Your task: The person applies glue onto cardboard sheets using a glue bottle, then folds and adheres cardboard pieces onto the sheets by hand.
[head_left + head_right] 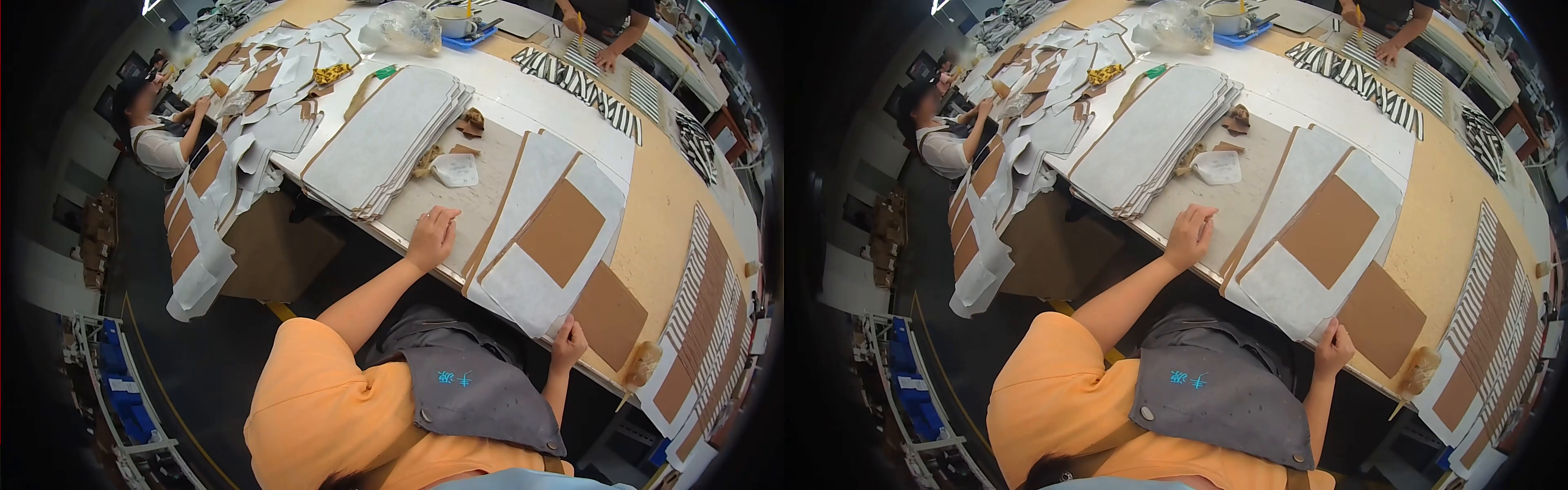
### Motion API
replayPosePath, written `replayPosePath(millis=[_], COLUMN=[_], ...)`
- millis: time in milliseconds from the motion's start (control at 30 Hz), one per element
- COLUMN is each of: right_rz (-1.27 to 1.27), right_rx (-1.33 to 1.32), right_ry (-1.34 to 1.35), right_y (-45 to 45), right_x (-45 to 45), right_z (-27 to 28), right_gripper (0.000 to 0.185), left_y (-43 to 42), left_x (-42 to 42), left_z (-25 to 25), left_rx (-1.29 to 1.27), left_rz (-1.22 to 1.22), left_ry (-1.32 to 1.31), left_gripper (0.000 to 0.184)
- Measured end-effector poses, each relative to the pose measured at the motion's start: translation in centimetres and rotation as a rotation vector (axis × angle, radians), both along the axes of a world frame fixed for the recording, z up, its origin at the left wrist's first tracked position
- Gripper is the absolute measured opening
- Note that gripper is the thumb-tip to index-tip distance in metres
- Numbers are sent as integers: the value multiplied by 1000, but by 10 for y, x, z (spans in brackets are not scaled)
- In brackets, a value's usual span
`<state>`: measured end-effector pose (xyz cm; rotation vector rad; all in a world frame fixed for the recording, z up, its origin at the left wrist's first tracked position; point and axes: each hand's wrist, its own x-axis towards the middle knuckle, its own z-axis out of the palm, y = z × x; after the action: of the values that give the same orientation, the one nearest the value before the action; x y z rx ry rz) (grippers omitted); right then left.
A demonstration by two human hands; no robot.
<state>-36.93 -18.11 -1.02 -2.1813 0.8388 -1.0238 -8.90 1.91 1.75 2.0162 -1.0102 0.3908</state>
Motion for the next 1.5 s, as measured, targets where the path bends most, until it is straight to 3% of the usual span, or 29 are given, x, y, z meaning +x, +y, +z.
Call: replayPosePath(millis=[100, 200, 267, 333, 533, 633, 733, 933, 1033, 1233, 1400, 1500], right_rz=[16, -3, -43, -92, -48, 17, 96, 114, 49, -56, -101, -136], right_rx=[25, 372, 629, 624, 161, -93, -176, -107, -107, 287, 296, 159], right_ry=[-26, -177, -269, -295, 205, 413, 727, 923, 844, 381, 136, 8], right_y=[-2, -8, -12, -19, -53, -73, -87, -100, -102, -107, -101, -96], right_x=[0, -9, -13, -14, -3, 9, 20, 42, 38, 24, 20, 18], right_z=[2, 12, 32, 42, 64, 61, 58, 56, 46, 27, 14, 6], right_gripper=[33, 36, 31, 26, 14, 16, 17, 16, 14, 16, 13, 10], left_y=[1, -1, -3, -2, -50, -81, -111, -136, -135, -131, -123, -126], left_x=[4, -3, -25, -43, -103, -121, -138, -158, -163, -154, -154, -156], left_z=[-6, -4, 15, 28, 59, 44, 35, 4, 0, -5, -4, -2], left_rx=[-43, -199, -209, -210, 172, 246, 262, 361, 345, 261, 228, 191], left_rz=[13, 86, 8, -69, -587, -833, -894, -845, -808, -874, -921, -926], left_ry=[21, 108, 207, 373, 652, 363, 263, 117, 103, 189, 275, 334], left_gripper=[22, 22, 20, 20, 27, 32, 36, 37, 38, 32, 26, 22])
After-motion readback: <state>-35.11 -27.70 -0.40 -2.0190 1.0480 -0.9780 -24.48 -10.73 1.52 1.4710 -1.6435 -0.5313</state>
